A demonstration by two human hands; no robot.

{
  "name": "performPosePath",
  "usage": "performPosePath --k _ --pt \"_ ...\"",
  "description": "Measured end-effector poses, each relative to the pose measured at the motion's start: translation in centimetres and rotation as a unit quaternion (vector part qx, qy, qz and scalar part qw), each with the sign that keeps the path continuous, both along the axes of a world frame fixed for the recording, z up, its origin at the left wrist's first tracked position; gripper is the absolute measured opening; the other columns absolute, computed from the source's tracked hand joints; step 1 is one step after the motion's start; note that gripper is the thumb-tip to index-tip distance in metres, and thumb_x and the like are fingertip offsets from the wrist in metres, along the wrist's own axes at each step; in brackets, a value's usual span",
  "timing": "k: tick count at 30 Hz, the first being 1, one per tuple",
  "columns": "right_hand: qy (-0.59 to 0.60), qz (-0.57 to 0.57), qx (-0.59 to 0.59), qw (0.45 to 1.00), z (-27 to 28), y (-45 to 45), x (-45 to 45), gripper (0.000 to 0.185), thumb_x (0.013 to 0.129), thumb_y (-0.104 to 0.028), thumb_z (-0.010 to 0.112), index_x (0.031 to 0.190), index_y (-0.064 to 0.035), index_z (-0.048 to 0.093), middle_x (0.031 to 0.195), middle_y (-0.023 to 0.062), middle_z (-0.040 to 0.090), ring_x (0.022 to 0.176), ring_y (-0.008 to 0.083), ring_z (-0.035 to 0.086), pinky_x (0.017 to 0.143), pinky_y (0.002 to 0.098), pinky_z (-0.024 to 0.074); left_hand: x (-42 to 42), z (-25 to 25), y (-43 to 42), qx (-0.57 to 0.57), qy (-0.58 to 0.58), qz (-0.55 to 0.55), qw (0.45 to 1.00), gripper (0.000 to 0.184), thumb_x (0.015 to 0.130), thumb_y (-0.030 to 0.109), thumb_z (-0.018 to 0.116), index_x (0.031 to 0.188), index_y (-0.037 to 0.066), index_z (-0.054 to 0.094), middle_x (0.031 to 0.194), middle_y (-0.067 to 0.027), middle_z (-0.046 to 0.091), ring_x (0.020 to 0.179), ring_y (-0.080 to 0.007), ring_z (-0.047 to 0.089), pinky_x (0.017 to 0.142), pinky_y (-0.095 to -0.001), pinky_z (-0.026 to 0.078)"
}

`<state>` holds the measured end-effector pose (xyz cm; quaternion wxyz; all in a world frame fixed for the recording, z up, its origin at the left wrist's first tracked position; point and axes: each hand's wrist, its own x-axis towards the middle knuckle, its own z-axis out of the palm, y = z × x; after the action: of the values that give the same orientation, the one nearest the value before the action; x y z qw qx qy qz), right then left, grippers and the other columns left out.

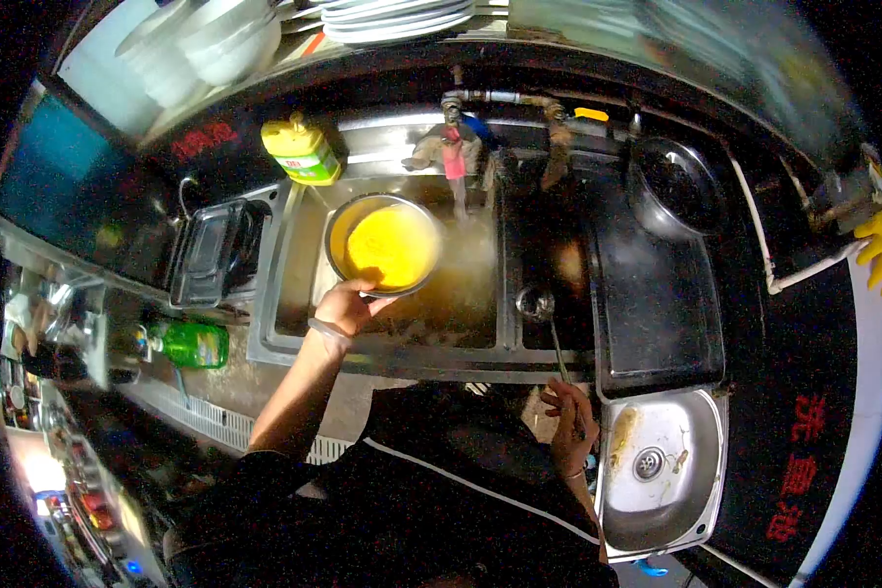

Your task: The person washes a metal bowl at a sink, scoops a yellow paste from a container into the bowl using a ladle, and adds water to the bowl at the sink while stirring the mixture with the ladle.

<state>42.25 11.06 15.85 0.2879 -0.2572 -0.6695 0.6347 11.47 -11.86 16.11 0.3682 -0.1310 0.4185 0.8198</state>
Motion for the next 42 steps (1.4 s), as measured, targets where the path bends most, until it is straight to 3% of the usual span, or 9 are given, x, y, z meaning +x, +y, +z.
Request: performPosePath --k 6,24,29,34,39,42 --pt "-0.008 -0.020 -0.016 1.000 0.1 -0.5 0.1 0.025 0.093 -0.018 0.043 0.107 0.0003 0.052 0.101 0.0156 0.063 0.081 0.0215 0.063 0.066 0.0270 0.0465 0.2 0.9 0.5 0.006 0.020 0.005 1.000 0.045 0.077 -0.003 0.051 0.121 0.002 0.042 0.118 -0.0134 0.050 0.107 -0.0294 0.052 0.086 -0.0429 0.049" --pt "-0.019 -0.026 -0.042 0.999 -0.1 -0.7 0.7 0.024 0.093 -0.016 0.043 0.109 -0.0002 0.051 0.103 0.0163 0.062 0.081 0.0211 0.063 0.067 0.0265 0.0456 -0.6 0.9 1.2 0.014 0.020 0.015 1.000 0.050 0.074 -0.010 0.048 0.122 0.005 0.041 0.120 -0.0130 0.048 0.110 -0.0310 0.049 0.085 -0.0468 0.049" --pt "-0.021 -0.017 -0.007 1.000 -0.6 -0.4 0.9 0.027 0.094 -0.015 0.041 0.112 0.0016 0.051 0.104 0.0166 0.062 0.083 0.0215 0.065 0.063 0.0255 0.0508 -0.3 1.4 1.8 0.028 0.019 0.021 0.999 0.046 0.076 -0.006 0.050 0.121 -0.001 0.041 0.117 -0.0168 0.049 0.106 -0.0326 0.052 0.088 -0.0442 0.049" --pt "-0.027 -0.019 -0.009 0.999 -0.5 -0.4 1.0 0.027 0.094 -0.016 0.041 0.111 0.0019 0.051 0.103 0.0165 0.062 0.083 0.0223 0.065 0.063 0.0259 0.0505 -1.9 -2.6 3.8 0.168 -0.042 0.008 0.985 0.046 0.072 -0.009 0.053 0.117 -0.004 0.042 0.116 -0.0193 0.050 0.107 -0.0343 0.051 0.092 -0.0442 0.047" --pt "-0.039 -0.019 0.012 0.999 1.0 -0.4 1.5 0.026 0.094 -0.016 0.041 0.112 0.0011 0.049 0.102 0.0169 0.062 0.082 0.0218 0.062 0.066 0.0263 0.0470 -3.1 -6.1 7.9 0.181 -0.070 0.011 0.981 0.044 0.072 -0.012 0.050 0.115 -0.006 0.040 0.116 -0.0210 0.050 0.108 -0.0360 0.051 0.095 -0.0452 0.044" --pt "-0.036 -0.039 0.035 0.998 1.0 -0.3 2.0 0.027 0.093 -0.016 0.041 0.112 0.0023 0.048 0.102 0.0183 0.062 0.080 0.0218 0.062 0.065 0.0272 0.0472 -4.1 -7.3 10.1 0.178 -0.093 0.010 0.980 0.037 0.073 -0.010 0.049 0.110 -0.004 0.046 0.110 -0.0180 0.053 0.105 -0.0344 0.052 0.093 -0.0475 0.045"
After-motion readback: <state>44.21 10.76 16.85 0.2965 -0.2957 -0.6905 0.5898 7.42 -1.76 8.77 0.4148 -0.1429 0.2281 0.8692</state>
